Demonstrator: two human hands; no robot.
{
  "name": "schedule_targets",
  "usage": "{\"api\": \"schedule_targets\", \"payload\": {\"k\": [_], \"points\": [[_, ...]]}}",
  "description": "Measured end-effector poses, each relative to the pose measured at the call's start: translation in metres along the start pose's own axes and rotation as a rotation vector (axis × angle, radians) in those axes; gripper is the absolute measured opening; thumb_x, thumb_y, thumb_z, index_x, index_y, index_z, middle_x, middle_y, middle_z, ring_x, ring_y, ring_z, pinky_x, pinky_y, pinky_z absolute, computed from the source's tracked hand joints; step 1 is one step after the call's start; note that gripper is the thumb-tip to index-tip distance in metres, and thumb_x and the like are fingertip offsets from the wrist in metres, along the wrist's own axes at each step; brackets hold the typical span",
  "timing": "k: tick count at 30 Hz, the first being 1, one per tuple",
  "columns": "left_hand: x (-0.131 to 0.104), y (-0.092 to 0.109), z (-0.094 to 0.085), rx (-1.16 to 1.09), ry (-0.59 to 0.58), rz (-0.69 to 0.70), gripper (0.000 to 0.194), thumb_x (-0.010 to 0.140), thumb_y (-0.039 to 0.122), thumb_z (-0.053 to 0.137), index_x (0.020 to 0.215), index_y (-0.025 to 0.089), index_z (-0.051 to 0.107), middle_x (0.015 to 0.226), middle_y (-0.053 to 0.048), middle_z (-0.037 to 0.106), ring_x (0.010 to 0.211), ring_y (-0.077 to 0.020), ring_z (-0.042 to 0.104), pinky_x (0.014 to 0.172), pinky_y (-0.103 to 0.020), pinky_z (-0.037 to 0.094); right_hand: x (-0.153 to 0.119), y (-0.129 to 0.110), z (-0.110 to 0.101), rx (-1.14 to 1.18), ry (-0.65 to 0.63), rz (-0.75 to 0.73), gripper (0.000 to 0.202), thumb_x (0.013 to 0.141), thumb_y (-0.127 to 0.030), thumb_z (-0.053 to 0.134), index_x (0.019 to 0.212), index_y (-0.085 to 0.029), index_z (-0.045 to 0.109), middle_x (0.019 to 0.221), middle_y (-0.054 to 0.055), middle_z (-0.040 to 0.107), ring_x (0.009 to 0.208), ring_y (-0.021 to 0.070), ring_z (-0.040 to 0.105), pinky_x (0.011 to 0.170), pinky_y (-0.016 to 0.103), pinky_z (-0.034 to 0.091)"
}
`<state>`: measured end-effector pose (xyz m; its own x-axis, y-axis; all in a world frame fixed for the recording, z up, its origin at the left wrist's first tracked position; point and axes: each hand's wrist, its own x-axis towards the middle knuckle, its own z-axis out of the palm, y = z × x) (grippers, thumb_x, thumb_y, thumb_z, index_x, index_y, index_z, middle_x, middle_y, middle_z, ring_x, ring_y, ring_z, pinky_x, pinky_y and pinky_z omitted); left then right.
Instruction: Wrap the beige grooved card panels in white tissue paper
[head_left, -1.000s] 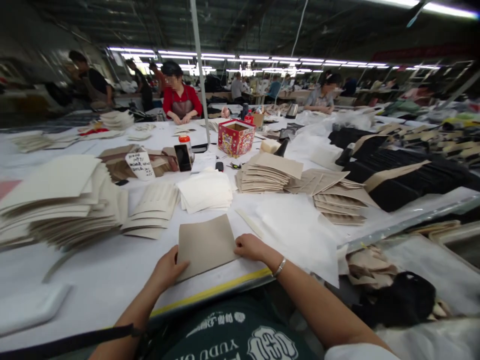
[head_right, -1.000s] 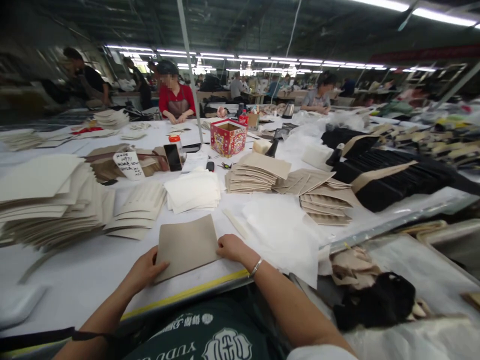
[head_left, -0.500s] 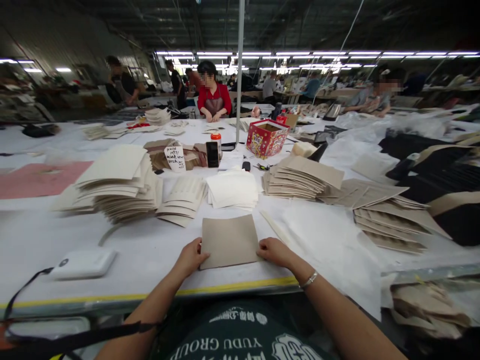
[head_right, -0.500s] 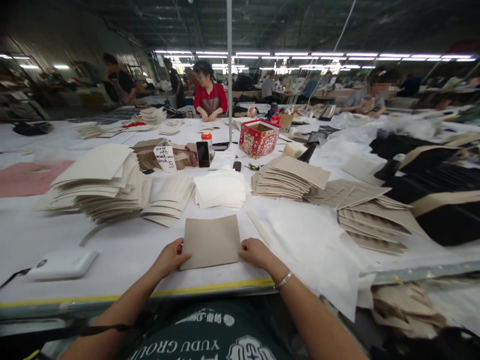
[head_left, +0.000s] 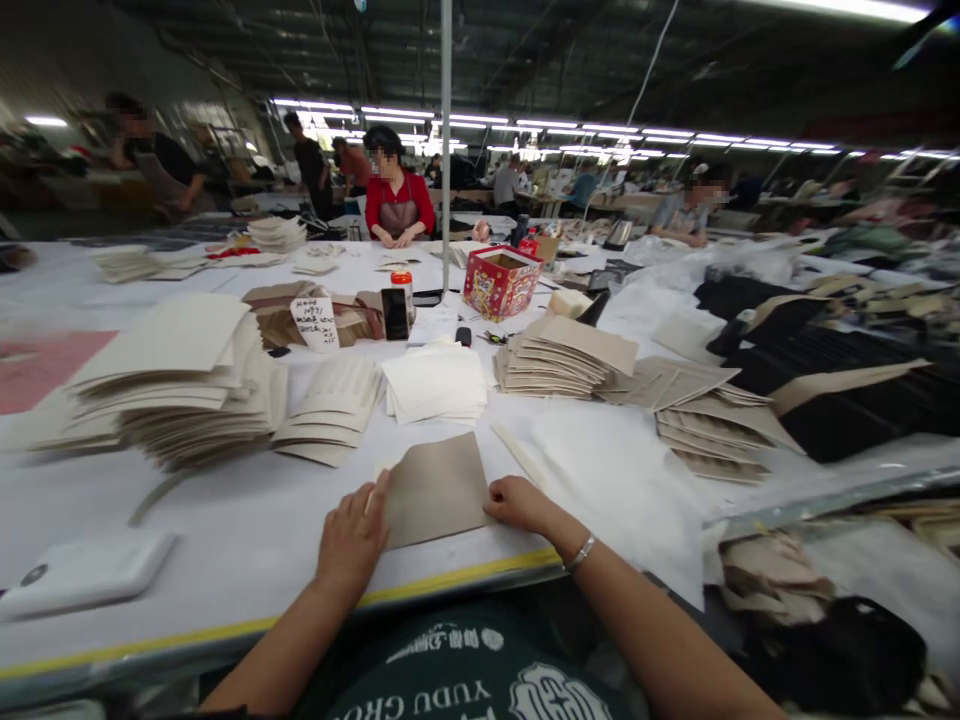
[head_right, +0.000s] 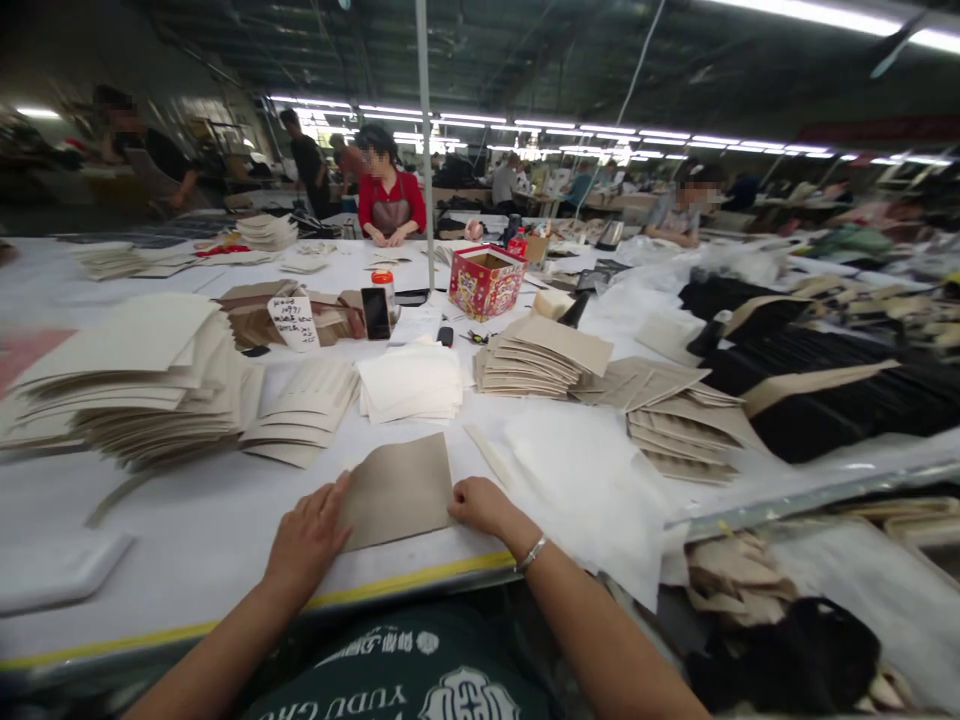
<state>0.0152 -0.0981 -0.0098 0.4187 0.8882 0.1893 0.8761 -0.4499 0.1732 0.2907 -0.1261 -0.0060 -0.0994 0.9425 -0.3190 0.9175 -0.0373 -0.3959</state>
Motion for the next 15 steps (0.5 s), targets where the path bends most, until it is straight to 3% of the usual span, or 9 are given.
{"api": "schedule_targets", "payload": {"k": [3,5,7,10,15], "points": [[-0.003,0.011,0.012,0.103,0.24,0.333,0.048,0.079,0.012,0.044,0.126,0.019,0.042,0.124,-0.011,0.051,0.111,-0.0266,0.046,0.088,-0.04,0.037,-0.002,-0.007,0.007,-0.017,-0.01,-0.007,0.017,0.07,-0.025,0.052,0.072,-0.016,0.067,0.073,0.005,0.064,0.064,0.0139,0.052,0.053,0.022,0.028],[-0.002,0.025,0.024,0.037,0.238,0.577,0.042,0.083,0.013,0.04,0.123,0.019,0.045,0.118,-0.009,0.056,0.107,-0.0211,0.05,0.089,-0.034,0.038,-0.003,-0.012,0.014,-0.016,-0.007,0.001,0.019,0.07,-0.027,0.053,0.074,-0.016,0.068,0.074,0.006,0.065,0.064,0.0145,0.053,0.053,0.023,0.028],[-0.001,0.04,0.036,-0.027,0.16,0.728,0.036,0.085,0.017,0.039,0.12,0.019,0.049,0.112,-0.008,0.06,0.101,-0.0188,0.052,0.087,-0.031,0.04,-0.004,-0.014,0.017,-0.004,-0.005,0.003,0.022,0.071,-0.031,0.053,0.076,-0.016,0.068,0.074,0.006,0.065,0.064,0.0148,0.053,0.052,0.022,0.028],[0.003,0.053,0.044,-0.04,0.058,0.796,0.033,0.086,0.021,0.039,0.117,0.02,0.051,0.107,-0.008,0.061,0.096,-0.0203,0.053,0.082,-0.034,0.042,-0.001,-0.008,0.01,0.103,-0.079,-0.023,0.024,0.071,-0.035,0.055,0.072,-0.015,0.067,0.065,0.004,0.062,0.058,0.0127,0.051,0.049,0.021,0.029],[0.01,0.054,0.039,-0.032,0.013,0.822,0.029,0.086,0.023,0.041,0.111,0.023,0.054,0.107,-0.007,0.059,0.095,-0.0202,0.052,0.079,-0.034,0.041,0.02,0.014,-0.012,0.523,-0.17,0.038,0.019,0.074,-0.031,0.055,0.068,-0.014,0.061,0.048,-0.005,0.047,0.043,0.0057,0.039,0.045,0.018,0.03]]}}
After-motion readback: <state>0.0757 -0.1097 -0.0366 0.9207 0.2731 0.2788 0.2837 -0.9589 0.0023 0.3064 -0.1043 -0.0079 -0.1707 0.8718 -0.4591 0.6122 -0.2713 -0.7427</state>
